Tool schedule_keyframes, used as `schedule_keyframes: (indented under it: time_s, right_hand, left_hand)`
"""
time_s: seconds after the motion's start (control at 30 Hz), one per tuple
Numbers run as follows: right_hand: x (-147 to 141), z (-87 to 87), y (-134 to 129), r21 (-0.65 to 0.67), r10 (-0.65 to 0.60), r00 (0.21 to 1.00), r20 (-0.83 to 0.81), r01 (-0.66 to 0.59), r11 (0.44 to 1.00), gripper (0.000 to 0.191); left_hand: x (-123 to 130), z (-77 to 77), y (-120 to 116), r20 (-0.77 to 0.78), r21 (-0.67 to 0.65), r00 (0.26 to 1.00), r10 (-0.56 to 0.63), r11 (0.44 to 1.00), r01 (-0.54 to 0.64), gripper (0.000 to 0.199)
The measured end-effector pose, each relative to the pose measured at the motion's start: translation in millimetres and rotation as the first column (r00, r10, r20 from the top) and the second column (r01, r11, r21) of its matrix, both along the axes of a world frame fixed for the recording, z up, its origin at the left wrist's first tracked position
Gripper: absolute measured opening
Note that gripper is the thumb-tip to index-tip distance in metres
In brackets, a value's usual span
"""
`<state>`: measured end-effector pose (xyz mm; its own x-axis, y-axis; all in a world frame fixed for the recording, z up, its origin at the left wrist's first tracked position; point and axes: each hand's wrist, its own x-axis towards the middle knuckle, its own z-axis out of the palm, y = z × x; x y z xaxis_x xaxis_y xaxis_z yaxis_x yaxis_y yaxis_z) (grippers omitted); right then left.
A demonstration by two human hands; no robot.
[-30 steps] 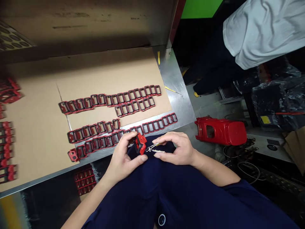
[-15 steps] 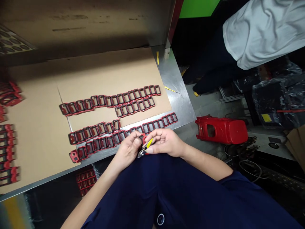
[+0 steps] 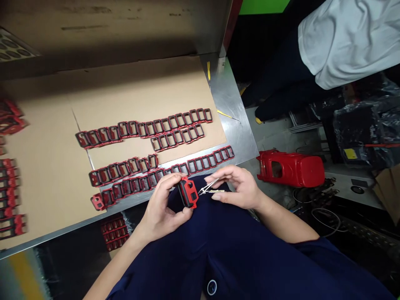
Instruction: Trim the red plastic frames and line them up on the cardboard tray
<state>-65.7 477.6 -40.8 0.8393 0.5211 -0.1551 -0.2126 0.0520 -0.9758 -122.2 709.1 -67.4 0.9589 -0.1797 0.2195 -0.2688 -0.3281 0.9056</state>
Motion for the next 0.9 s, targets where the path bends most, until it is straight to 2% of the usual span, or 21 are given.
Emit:
schedule_keyframes:
  time_s: [0.1, 0.3, 0.53, 0.77, 0.83, 0.9]
  right_hand:
    - [-6.0, -2.1, -2.9, -0.096, 0.024, 0.965, 0.261, 0.001, 0.995, 0.041]
    - [-7.4, -5.9, 6.9, -0.135, 0.09, 0.882, 0.463, -0.03, 0.99, 0.041]
    - [-7.2, -4.5, 2.8, -0.218, 0.124, 0.892, 0.435, -0.029, 0.975, 0.039]
    - [-10.8, -4.2, -0.8, -0.219, 0.043, 0.936, 0.35, 0.038, 0.975, 0.038]
    - [-10.1, -2.7, -2.1, -0.178, 0.011, 0.949, 0.316, 0.048, 0.983, 0.036]
    - [-8.4, -0.9, -1.9, -0.104, 0.019, 0.966, 0.258, 0.008, 0.995, 0.035]
  left_hand:
    - [-1.2, -3.8, -0.3, 0.02, 0.012, 1.0, -0.013, 1.0, 0.013, 0.075]
    - [1.1, -5.2, -5.5, 0.028, 0.008, 0.999, -0.045, 0.999, 0.044, 0.079]
    - [-0.2, -1.7, -7.2, -0.029, -0.003, 0.999, -0.029, 1.0, 0.029, 0.07]
    - [-1.9, 0.1, -4.7, -0.063, 0.025, 0.998, 0.009, 1.0, -0.008, 0.071]
    - [-1.4, 1.4, -3.9, -0.123, 0.052, 0.992, 0.036, 0.998, -0.03, 0.068]
    - [0.4, 4.0, -4.1, -0.257, 0.046, 0.964, 0.061, 0.998, -0.051, 0.057]
